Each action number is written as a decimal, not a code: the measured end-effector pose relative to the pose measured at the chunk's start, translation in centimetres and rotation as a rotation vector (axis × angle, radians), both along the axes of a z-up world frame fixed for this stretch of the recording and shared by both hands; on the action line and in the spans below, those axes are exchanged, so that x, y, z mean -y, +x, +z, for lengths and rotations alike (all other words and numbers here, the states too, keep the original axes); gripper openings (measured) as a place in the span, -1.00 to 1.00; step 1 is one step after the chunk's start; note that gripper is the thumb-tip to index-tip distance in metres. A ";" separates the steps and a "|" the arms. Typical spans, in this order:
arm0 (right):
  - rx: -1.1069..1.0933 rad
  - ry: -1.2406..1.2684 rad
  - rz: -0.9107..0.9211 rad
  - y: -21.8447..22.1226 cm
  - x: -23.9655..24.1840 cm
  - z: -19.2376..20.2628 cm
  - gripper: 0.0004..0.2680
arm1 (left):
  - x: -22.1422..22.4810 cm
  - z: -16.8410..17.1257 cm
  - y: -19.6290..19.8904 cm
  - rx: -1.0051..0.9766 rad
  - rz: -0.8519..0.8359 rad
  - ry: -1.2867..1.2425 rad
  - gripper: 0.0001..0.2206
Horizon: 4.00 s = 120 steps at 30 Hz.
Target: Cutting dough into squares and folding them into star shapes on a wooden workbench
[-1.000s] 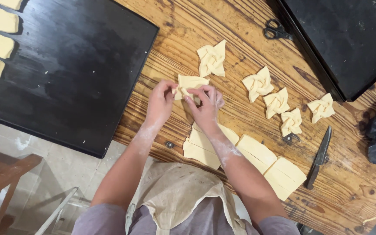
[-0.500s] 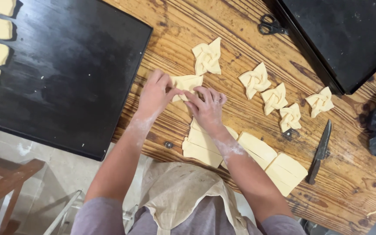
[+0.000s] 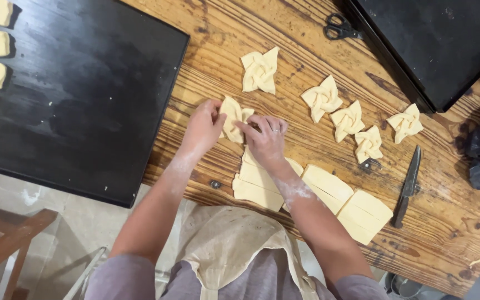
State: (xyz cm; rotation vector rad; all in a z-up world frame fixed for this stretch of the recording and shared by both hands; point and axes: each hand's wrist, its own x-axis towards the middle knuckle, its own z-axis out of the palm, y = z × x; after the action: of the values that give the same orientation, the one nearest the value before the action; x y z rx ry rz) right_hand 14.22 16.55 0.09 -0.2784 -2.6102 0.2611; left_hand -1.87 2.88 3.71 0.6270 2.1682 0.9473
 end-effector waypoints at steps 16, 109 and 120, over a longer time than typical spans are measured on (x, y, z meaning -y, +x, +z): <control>0.149 -0.500 -0.321 -0.8 5.2 1.0 -0.88 | 4.4 -1.7 1.5 -0.166 -0.036 0.489 -0.81; 0.606 -0.198 -0.106 -1.1 0.4 4.2 -0.62 | 5.2 0.2 1.8 -0.786 -0.619 0.087 -0.65; 0.966 -0.362 -0.464 14.6 0.7 6.4 -0.54 | 3.3 1.7 11.3 -0.901 -0.574 0.073 -0.41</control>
State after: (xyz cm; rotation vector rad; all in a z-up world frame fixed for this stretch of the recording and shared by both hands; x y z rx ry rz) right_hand 28.83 15.82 6.46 -1.4151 -3.2616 0.5306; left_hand 9.42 -0.38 5.36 1.8640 2.4222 0.4505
